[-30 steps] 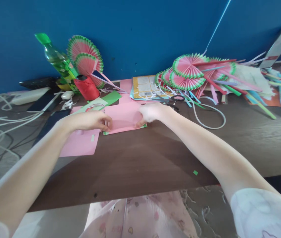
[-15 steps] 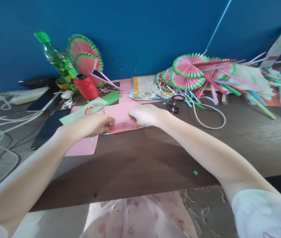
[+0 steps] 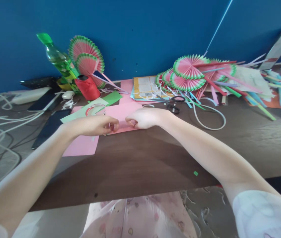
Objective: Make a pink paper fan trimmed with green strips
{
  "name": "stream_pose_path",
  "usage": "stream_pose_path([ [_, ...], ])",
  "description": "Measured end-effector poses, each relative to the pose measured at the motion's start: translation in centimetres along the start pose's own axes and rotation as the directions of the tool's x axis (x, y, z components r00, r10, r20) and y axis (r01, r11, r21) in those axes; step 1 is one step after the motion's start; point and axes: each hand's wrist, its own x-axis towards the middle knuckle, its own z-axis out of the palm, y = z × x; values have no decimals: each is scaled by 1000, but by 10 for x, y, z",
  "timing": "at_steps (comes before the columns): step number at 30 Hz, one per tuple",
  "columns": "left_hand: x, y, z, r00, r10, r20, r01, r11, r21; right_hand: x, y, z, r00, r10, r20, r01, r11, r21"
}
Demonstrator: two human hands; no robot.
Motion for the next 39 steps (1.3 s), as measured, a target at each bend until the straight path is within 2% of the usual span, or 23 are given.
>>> stream_pose_path([
  [2,1,-2,-1,1000,2,24,-1,999,-34,0,0,0,1000,2,4,-2,1000,8],
  [10,8,-10,5,1000,-7,-19,6,999,-33,4,10,2,999,-46,-13,47,997,64],
  [13,3,-1,3,994,-13,-109,21,997,78,3,8,1,999,-28,-19,29,999,29],
  [18,-8,13,-4,966,-47,-255,120,954,276,2,2,1,998,-1,-69,-3,998,-61],
  [20,-9,9,-8,947,-7,-322,102,954,280,1,4,-2,991,-3,-135,-11,995,-102],
  [22,-10,2,-13,915,49,-402,52,970,236,-1,8,-6,963,-15,-269,-20,991,-129],
  [23,-11,-1,-16,894,65,-444,32,978,206,-2,10,-10,932,-30,-361,-21,990,-137],
  [25,-13,-6,-22,840,66,-539,24,987,158,-6,13,-17,835,-68,-546,-18,988,-150],
  [27,-18,-5,-28,749,74,-658,30,989,146,-12,12,-24,726,-80,-683,-37,987,-154],
  [29,-26,-1,-34,613,119,-781,19,986,165,-22,6,-31,636,-53,-770,-75,989,-130],
  [32,-39,10,-42,379,185,-907,-24,981,190,-39,-6,-39,528,-10,-849,-72,996,-57],
  [33,-43,13,-43,324,181,-929,-39,983,178,-44,-9,-41,495,-9,-869,-40,999,-33],
  [34,-45,14,-44,299,157,-941,-52,988,148,-47,-9,-43,460,-14,-888,5,1000,-13],
  [35,-47,15,-45,315,121,-941,-62,992,107,-49,-8,-43,449,-20,-893,55,998,6],
  [36,-46,14,-45,370,83,-925,-68,996,62,-49,-5,-43,463,-28,-886,107,994,25],
  [37,-43,11,-43,449,45,-892,-66,998,17,-47,-1,-42,500,-35,-865,151,987,47],
  [38,-38,6,-41,548,24,-836,-62,998,-12,-43,4,-40,594,-41,-803,172,982,77],
  [39,-31,1,-37,625,22,-780,-65,998,-23,-37,10,-38,671,-50,-740,190,976,106],
])
